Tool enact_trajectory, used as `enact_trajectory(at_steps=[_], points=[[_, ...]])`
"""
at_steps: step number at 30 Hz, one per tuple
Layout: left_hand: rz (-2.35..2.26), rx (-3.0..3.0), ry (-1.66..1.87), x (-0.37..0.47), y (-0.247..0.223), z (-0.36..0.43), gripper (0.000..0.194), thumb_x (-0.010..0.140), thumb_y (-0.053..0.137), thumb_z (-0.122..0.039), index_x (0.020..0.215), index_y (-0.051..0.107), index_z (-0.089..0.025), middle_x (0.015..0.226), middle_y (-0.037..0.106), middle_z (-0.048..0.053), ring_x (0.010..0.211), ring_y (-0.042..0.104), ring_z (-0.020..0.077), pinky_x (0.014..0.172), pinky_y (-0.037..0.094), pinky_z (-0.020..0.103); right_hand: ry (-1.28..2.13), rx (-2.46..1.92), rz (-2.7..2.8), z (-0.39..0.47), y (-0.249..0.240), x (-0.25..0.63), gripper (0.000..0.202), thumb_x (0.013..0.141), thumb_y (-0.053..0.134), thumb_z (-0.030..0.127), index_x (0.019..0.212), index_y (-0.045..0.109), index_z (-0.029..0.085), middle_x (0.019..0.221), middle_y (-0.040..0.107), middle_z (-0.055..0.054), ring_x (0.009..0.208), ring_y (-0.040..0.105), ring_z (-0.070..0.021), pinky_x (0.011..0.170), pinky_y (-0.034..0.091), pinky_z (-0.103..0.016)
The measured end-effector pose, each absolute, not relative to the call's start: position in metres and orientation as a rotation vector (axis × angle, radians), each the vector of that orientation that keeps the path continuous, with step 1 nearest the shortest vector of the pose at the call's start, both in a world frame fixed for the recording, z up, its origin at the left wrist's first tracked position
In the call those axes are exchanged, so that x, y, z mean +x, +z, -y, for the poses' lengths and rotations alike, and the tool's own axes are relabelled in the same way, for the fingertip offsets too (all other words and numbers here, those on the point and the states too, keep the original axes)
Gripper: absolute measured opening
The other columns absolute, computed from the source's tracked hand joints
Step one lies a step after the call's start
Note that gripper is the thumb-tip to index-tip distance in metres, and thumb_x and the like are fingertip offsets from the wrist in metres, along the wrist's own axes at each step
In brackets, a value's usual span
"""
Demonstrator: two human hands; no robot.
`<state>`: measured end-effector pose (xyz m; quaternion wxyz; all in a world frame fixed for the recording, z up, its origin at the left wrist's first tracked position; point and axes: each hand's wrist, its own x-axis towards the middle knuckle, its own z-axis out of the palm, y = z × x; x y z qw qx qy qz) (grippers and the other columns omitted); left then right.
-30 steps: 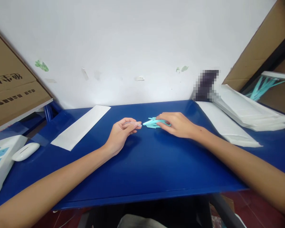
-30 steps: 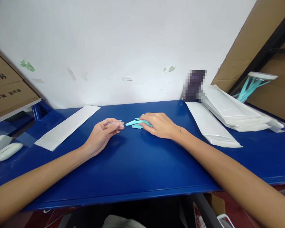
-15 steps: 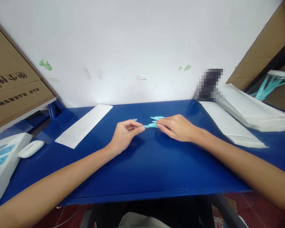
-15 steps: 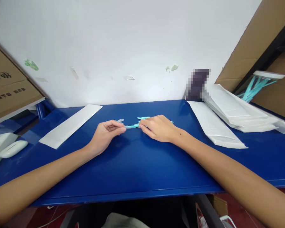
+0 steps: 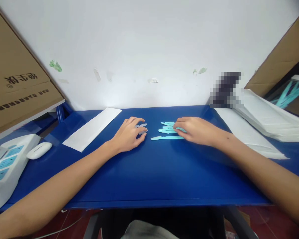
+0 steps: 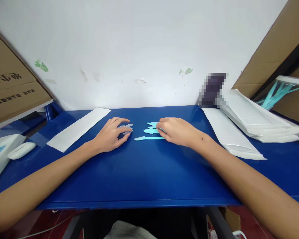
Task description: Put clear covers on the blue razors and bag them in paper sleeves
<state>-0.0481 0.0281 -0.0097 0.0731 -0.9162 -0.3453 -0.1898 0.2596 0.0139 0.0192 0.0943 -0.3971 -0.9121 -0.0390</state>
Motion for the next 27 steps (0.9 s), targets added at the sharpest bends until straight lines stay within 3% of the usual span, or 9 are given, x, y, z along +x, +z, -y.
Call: enact_trajectory(at_steps=[8, 13, 16, 18, 20, 23, 27], points=[[0.793, -2.887, -0.447, -0.046, -0.011, -0.028, 0.033, 0.105, 0.043, -0.025, 0.119, 0.073, -0.026, 0.116, 0.071, 0.008, 0.113, 0.053, 0.0294, 0.096, 0.032, 0.049, 0.304, -1.316, 2.664, -0.026, 0.018, 0.277, 0.025, 0.092, 0.057, 0.040, 0.087, 0.073, 0.021, 0.085, 0.072, -0.007, 0.070, 0.064, -0.0190, 0.062, 0.045, -0.031], [0.960, -2.914, -0.411, -0.049, -0.008, -0.027, 0.038, 0.104, 0.039, -0.023, 0.132, 0.065, -0.024, 0.114, 0.070, 0.012, 0.105, 0.054, 0.0286, 0.089, 0.033, 0.046, 0.422, -1.446, 2.680, -0.017, 0.027, 0.271, 0.025, 0.093, 0.056, 0.040, 0.081, 0.070, 0.023, 0.062, 0.063, 0.001, 0.055, 0.054, -0.0157, 0.059, 0.040, -0.031], [1.027, -2.980, -0.479, -0.049, -0.008, -0.025, 0.037, 0.103, 0.039, -0.023, 0.123, 0.069, -0.023, 0.109, 0.069, 0.012, 0.100, 0.058, 0.0272, 0.087, 0.036, 0.046, 0.488, -1.433, 2.674, -0.010, 0.029, 0.266, 0.028, 0.093, 0.055, 0.040, 0.075, 0.067, 0.023, 0.053, 0.056, 0.003, 0.048, 0.048, -0.0144, 0.057, 0.036, -0.031], [1.141, -3.028, -0.777, -0.045, -0.007, -0.023, 0.027, 0.102, 0.047, -0.029, 0.108, 0.073, -0.023, 0.106, 0.071, 0.010, 0.098, 0.061, 0.0256, 0.089, 0.041, 0.045, 0.457, -1.406, 2.630, -0.008, 0.028, 0.262, 0.026, 0.092, 0.056, 0.039, 0.074, 0.065, 0.023, 0.053, 0.056, 0.003, 0.048, 0.048, -0.0141, 0.055, 0.034, -0.031], [1.372, -3.028, -1.326, -0.038, -0.008, -0.021, 0.019, 0.096, 0.061, -0.037, 0.099, 0.071, -0.021, 0.102, 0.074, 0.008, 0.097, 0.067, 0.0240, 0.090, 0.047, 0.042, 0.352, -1.360, 2.561, -0.006, 0.026, 0.259, 0.022, 0.091, 0.056, 0.037, 0.075, 0.064, 0.022, 0.054, 0.056, 0.003, 0.048, 0.048, -0.0136, 0.054, 0.034, -0.030], [1.698, -2.906, -2.133, -0.028, -0.009, -0.018, 0.028, 0.086, 0.076, -0.042, 0.096, 0.066, -0.018, 0.097, 0.078, 0.008, 0.096, 0.073, 0.0236, 0.089, 0.055, 0.038, 0.178, -1.214, 2.463, -0.005, 0.024, 0.256, 0.019, 0.090, 0.055, 0.032, 0.077, 0.063, 0.021, 0.062, 0.060, 0.000, 0.053, 0.050, -0.0134, 0.057, 0.037, -0.029], [1.849, -2.861, -2.356, -0.024, -0.016, -0.018, 0.033, 0.079, 0.084, -0.039, 0.094, 0.067, -0.016, 0.096, 0.079, 0.009, 0.096, 0.075, 0.0235, 0.091, 0.055, 0.036, 0.106, -1.025, 2.418, -0.005, 0.020, 0.254, 0.018, 0.095, 0.050, 0.027, 0.091, 0.066, 0.019, 0.085, 0.071, -0.005, 0.068, 0.061, -0.0159, 0.066, 0.045, -0.028]])
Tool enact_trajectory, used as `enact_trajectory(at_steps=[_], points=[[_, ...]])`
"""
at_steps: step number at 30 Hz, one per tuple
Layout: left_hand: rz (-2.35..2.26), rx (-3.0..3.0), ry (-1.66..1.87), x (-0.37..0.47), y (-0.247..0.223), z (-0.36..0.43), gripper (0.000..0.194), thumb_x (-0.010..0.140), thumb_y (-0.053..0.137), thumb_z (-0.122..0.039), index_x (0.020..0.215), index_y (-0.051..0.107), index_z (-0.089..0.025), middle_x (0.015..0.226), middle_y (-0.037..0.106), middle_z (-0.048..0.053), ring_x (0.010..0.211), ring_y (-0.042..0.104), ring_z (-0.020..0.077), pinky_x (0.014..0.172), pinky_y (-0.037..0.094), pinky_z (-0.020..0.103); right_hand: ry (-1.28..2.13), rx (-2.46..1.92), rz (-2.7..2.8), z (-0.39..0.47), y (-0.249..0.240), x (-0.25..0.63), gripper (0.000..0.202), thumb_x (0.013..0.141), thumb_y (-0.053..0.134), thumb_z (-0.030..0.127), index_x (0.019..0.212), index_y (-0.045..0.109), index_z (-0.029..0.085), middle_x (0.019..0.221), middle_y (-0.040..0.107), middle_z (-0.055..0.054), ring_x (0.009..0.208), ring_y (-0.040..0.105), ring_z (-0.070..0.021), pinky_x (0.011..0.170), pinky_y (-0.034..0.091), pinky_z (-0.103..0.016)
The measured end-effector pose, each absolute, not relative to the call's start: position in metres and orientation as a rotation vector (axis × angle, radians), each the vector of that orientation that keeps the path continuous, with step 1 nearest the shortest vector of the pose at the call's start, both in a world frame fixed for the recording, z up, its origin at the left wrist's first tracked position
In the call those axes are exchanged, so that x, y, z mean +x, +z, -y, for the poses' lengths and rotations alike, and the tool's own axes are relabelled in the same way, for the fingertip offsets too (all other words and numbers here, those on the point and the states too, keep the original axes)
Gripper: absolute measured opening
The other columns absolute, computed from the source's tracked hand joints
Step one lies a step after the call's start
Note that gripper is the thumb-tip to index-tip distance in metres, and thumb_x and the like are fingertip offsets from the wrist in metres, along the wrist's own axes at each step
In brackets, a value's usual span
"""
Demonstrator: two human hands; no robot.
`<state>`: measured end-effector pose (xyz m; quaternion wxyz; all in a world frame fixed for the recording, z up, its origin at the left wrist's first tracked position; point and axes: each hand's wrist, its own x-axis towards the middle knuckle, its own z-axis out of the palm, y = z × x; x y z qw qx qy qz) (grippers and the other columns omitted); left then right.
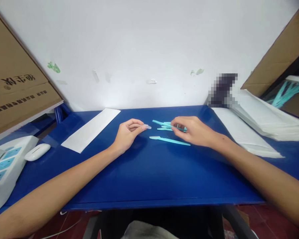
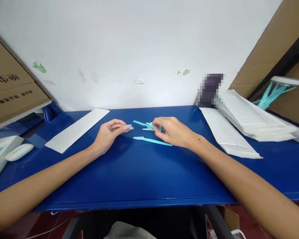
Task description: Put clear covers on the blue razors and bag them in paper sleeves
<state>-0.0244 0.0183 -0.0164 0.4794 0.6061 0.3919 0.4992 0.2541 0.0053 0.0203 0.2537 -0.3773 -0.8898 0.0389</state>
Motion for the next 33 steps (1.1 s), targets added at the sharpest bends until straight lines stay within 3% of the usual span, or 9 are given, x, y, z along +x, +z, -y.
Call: enact_trajectory(at_steps=[4, 9, 14, 17, 22, 27, 30, 33], points=[[-0.946, 1.492, 1.216, -0.026, -0.021, -0.021, 0.030, 0.077, 0.086, -0.038, 0.091, 0.069, -0.017, 0.099, 0.080, 0.009, 0.100, 0.075, 0.0236, 0.091, 0.056, 0.034, 0.120, -1.009, 2.473, -0.007, 0.017, 0.255, 0.026, 0.101, 0.044, 0.028, 0.107, 0.066, 0.018, 0.096, 0.074, -0.008, 0.076, 0.066, -0.0183, 0.070, 0.047, -0.031], [-0.916, 1.533, 1.211, -0.026, -0.019, -0.021, 0.029, 0.077, 0.085, -0.038, 0.088, 0.070, -0.017, 0.101, 0.080, 0.009, 0.102, 0.074, 0.0246, 0.094, 0.057, 0.036, 0.109, -1.020, 2.496, -0.006, 0.017, 0.254, 0.027, 0.101, 0.044, 0.028, 0.106, 0.068, 0.017, 0.099, 0.075, -0.009, 0.077, 0.067, -0.0193, 0.072, 0.048, -0.031], [-0.925, 1.854, 1.168, -0.023, -0.019, -0.014, 0.021, 0.084, 0.079, -0.037, 0.087, 0.071, -0.017, 0.097, 0.080, 0.008, 0.093, 0.076, 0.0244, 0.088, 0.058, 0.038, 0.039, -0.965, 2.521, 0.003, 0.015, 0.244, 0.027, 0.102, 0.044, 0.026, 0.107, 0.069, 0.016, 0.095, 0.073, -0.009, 0.077, 0.066, -0.0189, 0.070, 0.046, -0.030], [-0.822, 2.456, 1.079, -0.024, -0.020, -0.011, 0.013, 0.093, 0.069, -0.030, 0.097, 0.075, -0.020, 0.100, 0.079, 0.006, 0.106, 0.073, 0.0264, 0.098, 0.053, 0.043, 0.019, -0.937, 2.606, 0.007, 0.012, 0.238, 0.026, 0.101, 0.044, 0.025, 0.102, 0.069, 0.018, 0.088, 0.072, -0.006, 0.073, 0.063, -0.0177, 0.068, 0.043, -0.030], [-0.899, 3.103, 0.922, -0.035, -0.014, -0.018, 0.029, 0.099, 0.060, -0.033, 0.121, 0.070, -0.016, 0.133, 0.067, 0.014, 0.132, 0.055, 0.0340, 0.104, 0.046, 0.050, -0.135, -1.080, 2.714, 0.004, 0.015, 0.242, 0.029, 0.103, 0.044, 0.028, 0.095, 0.071, 0.020, 0.091, 0.073, -0.005, 0.079, 0.064, -0.0197, 0.067, 0.040, -0.031], [-1.183, 3.318, 0.632, -0.054, -0.006, -0.033, 0.030, 0.101, 0.053, -0.030, 0.115, 0.075, -0.015, 0.136, 0.061, 0.020, 0.125, 0.053, 0.0395, 0.096, 0.045, 0.055, -0.337, -1.325, 2.697, -0.009, 0.019, 0.259, 0.028, 0.101, 0.047, 0.029, 0.098, 0.073, 0.019, 0.095, 0.072, -0.008, 0.084, 0.064, -0.0226, 0.063, 0.037, -0.031], [-1.177, 3.343, 0.532, -0.057, -0.004, -0.035, 0.031, 0.103, 0.050, -0.030, 0.107, 0.079, -0.018, 0.129, 0.064, 0.017, 0.117, 0.055, 0.0366, 0.093, 0.044, 0.053, -0.245, -1.433, 2.725, -0.015, 0.016, 0.267, 0.024, 0.098, 0.052, 0.030, 0.104, 0.073, 0.021, 0.101, 0.072, -0.008, 0.086, 0.066, -0.0226, 0.061, 0.037, -0.031], [-1.064, 3.330, 0.458, -0.053, -0.003, -0.030, 0.033, 0.105, 0.046, -0.029, 0.111, 0.078, -0.019, 0.122, 0.066, 0.015, 0.111, 0.056, 0.0317, 0.088, 0.044, 0.046, -0.109, -1.472, 2.737, -0.019, 0.014, 0.272, 0.023, 0.099, 0.051, 0.029, 0.105, 0.072, 0.021, 0.103, 0.071, -0.007, 0.083, 0.066, -0.0201, 0.062, 0.039, -0.030]])
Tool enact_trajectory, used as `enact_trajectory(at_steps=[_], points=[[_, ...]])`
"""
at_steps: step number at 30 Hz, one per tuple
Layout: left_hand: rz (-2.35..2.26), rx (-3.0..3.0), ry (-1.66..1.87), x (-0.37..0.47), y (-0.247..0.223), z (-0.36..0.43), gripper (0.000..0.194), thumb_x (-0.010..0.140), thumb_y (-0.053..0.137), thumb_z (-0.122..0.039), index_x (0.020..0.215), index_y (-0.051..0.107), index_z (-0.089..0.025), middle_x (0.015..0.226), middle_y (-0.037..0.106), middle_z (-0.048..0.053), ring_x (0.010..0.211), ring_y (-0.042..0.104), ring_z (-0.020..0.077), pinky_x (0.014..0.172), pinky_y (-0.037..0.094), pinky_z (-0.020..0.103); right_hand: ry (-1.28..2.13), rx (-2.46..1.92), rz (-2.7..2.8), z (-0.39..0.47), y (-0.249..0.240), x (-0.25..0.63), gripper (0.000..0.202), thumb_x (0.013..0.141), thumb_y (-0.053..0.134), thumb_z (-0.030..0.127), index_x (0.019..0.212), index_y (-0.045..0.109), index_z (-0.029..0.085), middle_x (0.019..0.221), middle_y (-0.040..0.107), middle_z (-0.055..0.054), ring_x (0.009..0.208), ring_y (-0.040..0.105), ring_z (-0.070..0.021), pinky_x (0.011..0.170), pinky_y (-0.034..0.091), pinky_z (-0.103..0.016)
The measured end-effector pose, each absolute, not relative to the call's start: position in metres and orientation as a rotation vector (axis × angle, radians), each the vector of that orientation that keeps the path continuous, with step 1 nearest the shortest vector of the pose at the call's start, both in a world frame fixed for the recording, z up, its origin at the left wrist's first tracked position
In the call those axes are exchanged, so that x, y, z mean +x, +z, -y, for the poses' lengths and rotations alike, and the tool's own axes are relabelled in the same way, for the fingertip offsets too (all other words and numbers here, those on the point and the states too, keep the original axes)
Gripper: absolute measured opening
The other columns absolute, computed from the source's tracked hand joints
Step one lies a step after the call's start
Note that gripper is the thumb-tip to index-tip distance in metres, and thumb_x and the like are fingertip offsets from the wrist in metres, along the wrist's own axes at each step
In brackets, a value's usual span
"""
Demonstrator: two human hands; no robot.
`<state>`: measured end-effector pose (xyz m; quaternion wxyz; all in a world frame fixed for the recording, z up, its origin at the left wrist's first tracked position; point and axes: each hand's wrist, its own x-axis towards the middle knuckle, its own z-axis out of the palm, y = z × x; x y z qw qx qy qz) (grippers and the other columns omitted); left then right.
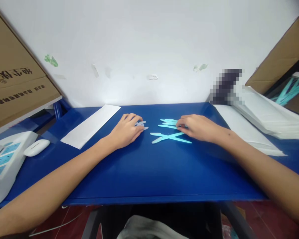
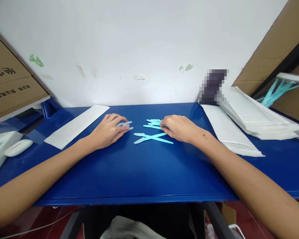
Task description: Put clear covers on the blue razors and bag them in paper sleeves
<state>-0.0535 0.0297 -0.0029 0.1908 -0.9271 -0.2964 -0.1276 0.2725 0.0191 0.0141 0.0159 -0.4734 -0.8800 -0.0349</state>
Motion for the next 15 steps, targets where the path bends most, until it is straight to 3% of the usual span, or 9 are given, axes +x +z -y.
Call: enact_trajectory(at_steps=[5, 10, 15], points=[[0.797, -2.756, -0.308, -0.043, -0.004, -0.021, 0.033, 0.106, 0.044, -0.028, 0.114, 0.074, -0.017, 0.108, 0.069, 0.011, 0.099, 0.058, 0.0248, 0.080, 0.043, 0.036, -0.228, -1.423, 2.814, -0.018, 0.015, 0.268, 0.026, 0.101, 0.045, 0.023, 0.097, 0.070, 0.017, 0.100, 0.069, -0.009, 0.085, 0.064, -0.0217, 0.066, 0.039, -0.031], [0.827, -2.709, -0.301, -0.040, -0.006, -0.020, 0.031, 0.105, 0.045, -0.026, 0.111, 0.073, -0.015, 0.107, 0.071, 0.011, 0.096, 0.060, 0.0246, 0.079, 0.043, 0.036, -0.434, -1.409, 2.863, -0.014, 0.016, 0.257, 0.025, 0.101, 0.043, 0.021, 0.092, 0.066, 0.016, 0.097, 0.070, -0.011, 0.080, 0.063, -0.0220, 0.068, 0.037, -0.033], [0.720, -2.728, -0.192, -0.042, 0.000, -0.018, 0.031, 0.102, 0.042, -0.014, 0.108, 0.072, -0.014, 0.108, 0.073, 0.012, 0.099, 0.064, 0.0243, 0.079, 0.044, 0.037, -0.334, -1.460, 2.724, -0.013, 0.020, 0.258, 0.019, 0.100, 0.045, 0.024, 0.097, 0.062, 0.017, 0.087, 0.070, -0.009, 0.072, 0.062, -0.0214, 0.065, 0.035, -0.032]])
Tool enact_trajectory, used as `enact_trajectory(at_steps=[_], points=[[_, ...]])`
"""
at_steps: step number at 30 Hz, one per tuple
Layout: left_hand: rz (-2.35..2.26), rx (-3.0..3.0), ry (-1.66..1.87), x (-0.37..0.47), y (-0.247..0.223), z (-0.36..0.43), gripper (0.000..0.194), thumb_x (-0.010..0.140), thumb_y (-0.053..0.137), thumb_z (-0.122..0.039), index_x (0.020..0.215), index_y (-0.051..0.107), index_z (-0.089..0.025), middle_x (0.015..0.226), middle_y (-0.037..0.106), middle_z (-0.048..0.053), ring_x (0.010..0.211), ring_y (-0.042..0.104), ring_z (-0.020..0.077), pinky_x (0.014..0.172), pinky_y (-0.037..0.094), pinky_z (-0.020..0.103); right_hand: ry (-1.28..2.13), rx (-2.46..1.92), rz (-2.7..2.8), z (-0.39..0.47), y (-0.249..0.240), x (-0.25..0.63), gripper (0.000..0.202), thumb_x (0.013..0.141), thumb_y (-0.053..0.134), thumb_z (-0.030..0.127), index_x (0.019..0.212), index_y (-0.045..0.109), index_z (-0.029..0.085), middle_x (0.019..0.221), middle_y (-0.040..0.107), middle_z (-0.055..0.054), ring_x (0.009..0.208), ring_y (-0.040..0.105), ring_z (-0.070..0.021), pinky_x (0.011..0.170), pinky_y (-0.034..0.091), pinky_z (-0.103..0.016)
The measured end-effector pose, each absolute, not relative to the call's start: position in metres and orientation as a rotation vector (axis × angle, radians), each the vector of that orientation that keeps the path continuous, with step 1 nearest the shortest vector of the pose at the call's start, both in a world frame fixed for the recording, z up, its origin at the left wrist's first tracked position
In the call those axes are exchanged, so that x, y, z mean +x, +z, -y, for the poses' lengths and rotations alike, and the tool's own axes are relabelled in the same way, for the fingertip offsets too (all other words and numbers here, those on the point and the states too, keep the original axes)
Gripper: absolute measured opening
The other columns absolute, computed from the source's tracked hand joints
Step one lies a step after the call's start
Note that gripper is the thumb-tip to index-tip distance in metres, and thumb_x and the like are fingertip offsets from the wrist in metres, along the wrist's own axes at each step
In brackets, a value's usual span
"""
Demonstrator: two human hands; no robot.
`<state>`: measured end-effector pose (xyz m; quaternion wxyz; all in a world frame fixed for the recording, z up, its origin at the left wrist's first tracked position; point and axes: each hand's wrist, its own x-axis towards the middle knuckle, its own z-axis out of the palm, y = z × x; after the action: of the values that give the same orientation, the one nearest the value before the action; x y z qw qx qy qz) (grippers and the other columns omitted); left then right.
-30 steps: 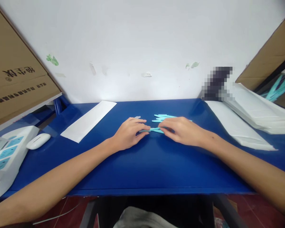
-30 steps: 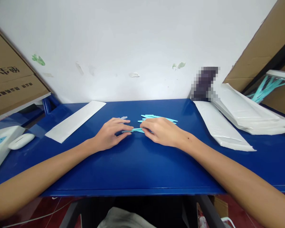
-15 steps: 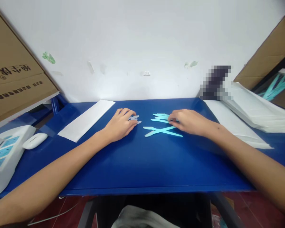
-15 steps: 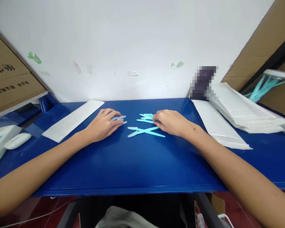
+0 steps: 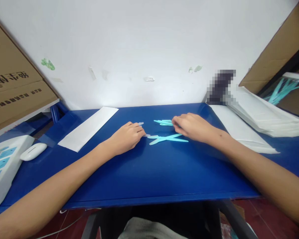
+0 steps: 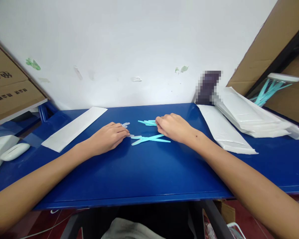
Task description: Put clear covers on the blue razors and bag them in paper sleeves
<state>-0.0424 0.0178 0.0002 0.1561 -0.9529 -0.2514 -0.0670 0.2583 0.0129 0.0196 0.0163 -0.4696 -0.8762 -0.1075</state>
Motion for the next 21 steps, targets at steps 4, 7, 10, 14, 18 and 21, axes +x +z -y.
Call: enact_trajectory(at_steps=[4, 7, 10, 14, 18, 21], points=[[0.712, -2.765, -0.181, -0.044, 0.007, -0.014, 0.034, 0.101, 0.039, -0.011, 0.106, 0.072, -0.015, 0.099, 0.074, 0.012, 0.094, 0.067, 0.0237, 0.082, 0.045, 0.036, -0.105, -1.401, 2.572, -0.012, 0.022, 0.263, 0.024, 0.105, 0.032, 0.027, 0.108, 0.054, 0.017, 0.082, 0.067, -0.008, 0.066, 0.059, -0.0202, 0.061, 0.034, -0.031], [0.738, -2.752, -0.190, -0.046, 0.010, -0.013, 0.037, 0.099, 0.040, -0.009, 0.122, 0.068, -0.016, 0.106, 0.073, 0.013, 0.095, 0.067, 0.0247, 0.082, 0.046, 0.037, 0.038, -1.311, 2.511, -0.012, 0.021, 0.264, 0.025, 0.106, 0.029, 0.030, 0.109, 0.051, 0.019, 0.082, 0.065, -0.007, 0.066, 0.057, -0.0199, 0.062, 0.036, -0.031], [0.799, -2.769, -0.242, -0.049, 0.011, -0.015, 0.045, 0.098, 0.039, -0.005, 0.134, 0.062, -0.020, 0.115, 0.070, 0.013, 0.096, 0.068, 0.0241, 0.084, 0.048, 0.037, 0.177, -1.294, 2.467, -0.011, 0.019, 0.261, 0.026, 0.106, 0.030, 0.034, 0.105, 0.052, 0.021, 0.078, 0.063, -0.004, 0.063, 0.055, -0.0184, 0.061, 0.036, -0.031], [1.108, -2.997, -0.806, -0.049, 0.005, -0.020, 0.023, 0.102, 0.048, -0.025, 0.108, 0.069, -0.020, 0.106, 0.074, 0.009, 0.095, 0.070, 0.0234, 0.084, 0.054, 0.037, 0.223, -1.325, 2.474, -0.009, 0.018, 0.258, 0.027, 0.105, 0.035, 0.036, 0.102, 0.057, 0.021, 0.076, 0.065, -0.002, 0.062, 0.055, -0.0175, 0.061, 0.036, -0.030], [1.595, -3.083, -1.701, -0.040, -0.004, -0.022, 0.024, 0.093, 0.068, -0.041, 0.100, 0.064, -0.018, 0.101, 0.079, 0.009, 0.096, 0.075, 0.0231, 0.088, 0.057, 0.036, 0.168, -1.173, 2.515, -0.006, 0.018, 0.255, 0.030, 0.104, 0.037, 0.036, 0.103, 0.063, 0.020, 0.094, 0.072, -0.006, 0.076, 0.062, -0.0192, 0.070, 0.040, -0.031], [1.726, -3.074, -1.898, -0.034, -0.006, -0.020, 0.030, 0.086, 0.076, -0.043, 0.093, 0.062, -0.018, 0.099, 0.080, 0.009, 0.098, 0.075, 0.0252, 0.091, 0.057, 0.038, 0.153, -1.112, 2.482, -0.005, 0.017, 0.252, 0.032, 0.105, 0.037, 0.036, 0.107, 0.065, 0.019, 0.099, 0.073, -0.008, 0.082, 0.065, -0.0204, 0.074, 0.043, -0.032]])
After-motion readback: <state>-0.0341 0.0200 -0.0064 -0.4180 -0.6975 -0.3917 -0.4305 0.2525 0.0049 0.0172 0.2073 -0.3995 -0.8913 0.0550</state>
